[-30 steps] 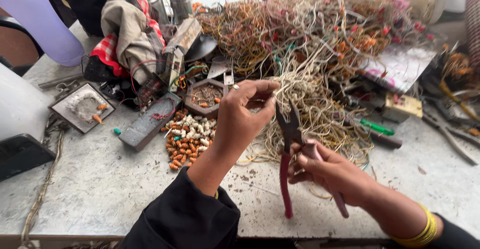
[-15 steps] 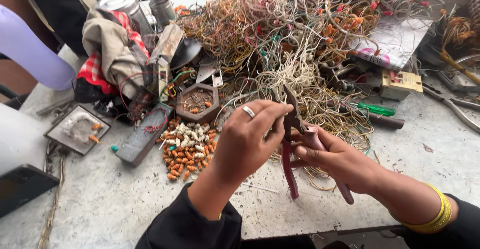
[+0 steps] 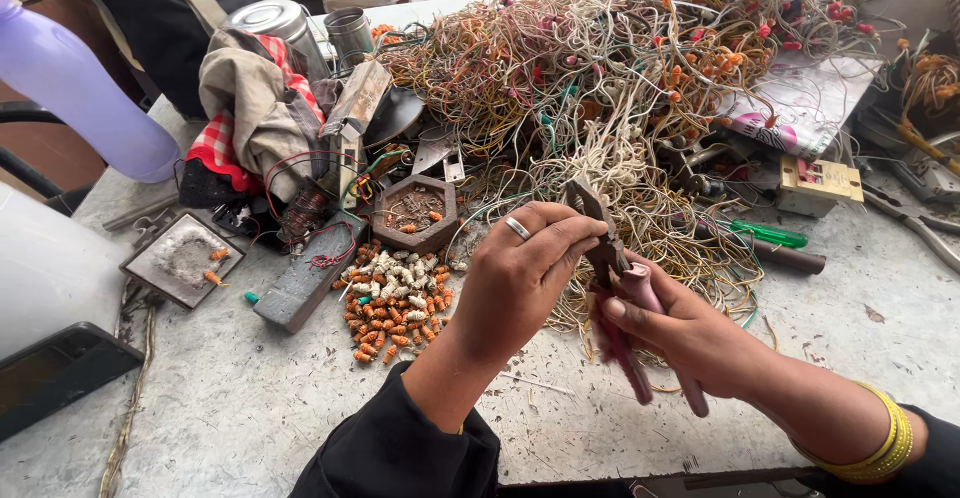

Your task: The person uses pliers to repeatedly cut small sections from a tangled mass of multi-colored wires on a cluttered workbench. Cut wire pieces and small orange/white components accumulate on the table throughout the clip.

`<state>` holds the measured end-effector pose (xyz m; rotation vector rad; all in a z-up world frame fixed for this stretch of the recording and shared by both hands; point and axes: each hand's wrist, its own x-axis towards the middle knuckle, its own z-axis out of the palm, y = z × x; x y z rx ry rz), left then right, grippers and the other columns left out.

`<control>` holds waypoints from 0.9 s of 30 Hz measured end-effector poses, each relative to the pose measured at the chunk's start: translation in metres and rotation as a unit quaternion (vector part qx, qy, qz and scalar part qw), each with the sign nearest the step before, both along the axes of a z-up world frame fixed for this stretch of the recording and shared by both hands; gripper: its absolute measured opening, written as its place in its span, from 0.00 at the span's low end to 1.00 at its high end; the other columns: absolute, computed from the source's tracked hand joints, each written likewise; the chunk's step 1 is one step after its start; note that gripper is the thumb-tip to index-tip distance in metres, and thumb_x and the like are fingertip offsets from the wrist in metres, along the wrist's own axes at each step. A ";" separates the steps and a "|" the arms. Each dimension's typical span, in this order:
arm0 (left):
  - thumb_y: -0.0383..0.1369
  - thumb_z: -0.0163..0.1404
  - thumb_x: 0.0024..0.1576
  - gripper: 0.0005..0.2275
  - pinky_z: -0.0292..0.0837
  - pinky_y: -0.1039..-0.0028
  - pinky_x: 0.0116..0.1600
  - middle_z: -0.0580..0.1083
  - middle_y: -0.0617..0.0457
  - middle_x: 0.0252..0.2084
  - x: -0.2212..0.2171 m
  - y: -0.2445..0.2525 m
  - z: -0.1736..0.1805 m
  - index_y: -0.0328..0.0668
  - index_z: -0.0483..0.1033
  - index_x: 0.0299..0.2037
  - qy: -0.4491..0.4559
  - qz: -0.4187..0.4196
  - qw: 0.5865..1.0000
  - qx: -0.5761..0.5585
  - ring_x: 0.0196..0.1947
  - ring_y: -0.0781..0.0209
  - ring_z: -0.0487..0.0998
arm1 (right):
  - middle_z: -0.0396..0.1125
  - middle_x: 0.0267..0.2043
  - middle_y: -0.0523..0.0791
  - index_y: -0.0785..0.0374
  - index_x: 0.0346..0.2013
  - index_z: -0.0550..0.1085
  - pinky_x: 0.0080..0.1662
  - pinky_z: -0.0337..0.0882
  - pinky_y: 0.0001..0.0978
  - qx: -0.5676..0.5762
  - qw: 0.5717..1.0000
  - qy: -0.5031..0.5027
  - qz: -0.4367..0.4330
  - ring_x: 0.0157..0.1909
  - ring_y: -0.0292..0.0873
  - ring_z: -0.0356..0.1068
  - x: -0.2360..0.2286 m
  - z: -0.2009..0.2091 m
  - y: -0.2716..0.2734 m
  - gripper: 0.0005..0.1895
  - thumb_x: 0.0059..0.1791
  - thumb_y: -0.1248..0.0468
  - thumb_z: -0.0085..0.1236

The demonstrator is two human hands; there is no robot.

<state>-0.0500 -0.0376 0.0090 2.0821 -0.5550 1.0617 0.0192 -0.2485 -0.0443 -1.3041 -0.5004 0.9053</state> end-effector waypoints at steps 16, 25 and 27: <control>0.28 0.57 0.60 0.03 0.78 0.70 0.47 0.79 0.51 0.40 0.001 0.030 0.007 0.40 0.78 0.41 0.020 0.023 0.993 -0.111 0.40 0.59 0.81 | 0.67 0.39 0.49 0.60 0.71 0.57 0.37 0.74 0.41 0.113 0.989 0.079 -0.055 0.36 0.45 0.70 -0.015 0.014 0.010 0.29 0.55 0.61 0.43; 0.30 0.52 0.57 0.06 0.78 0.60 0.49 0.78 0.45 0.43 -0.017 0.127 -0.021 0.43 0.81 0.40 0.409 0.345 0.809 0.242 0.46 0.48 0.81 | 0.65 0.52 0.49 0.69 0.77 0.53 0.55 0.72 0.45 0.199 0.972 0.039 -0.115 0.54 0.48 0.66 -0.007 0.012 -0.004 0.33 0.58 0.61 0.47; 0.28 0.52 0.58 0.06 0.79 0.62 0.50 0.78 0.46 0.45 -0.016 0.131 -0.023 0.45 0.82 0.40 0.437 0.373 0.781 0.244 0.47 0.50 0.81 | 0.65 0.53 0.50 0.71 0.76 0.53 0.54 0.71 0.43 0.193 0.972 0.044 -0.123 0.54 0.48 0.66 -0.003 0.011 -0.008 0.33 0.59 0.60 0.47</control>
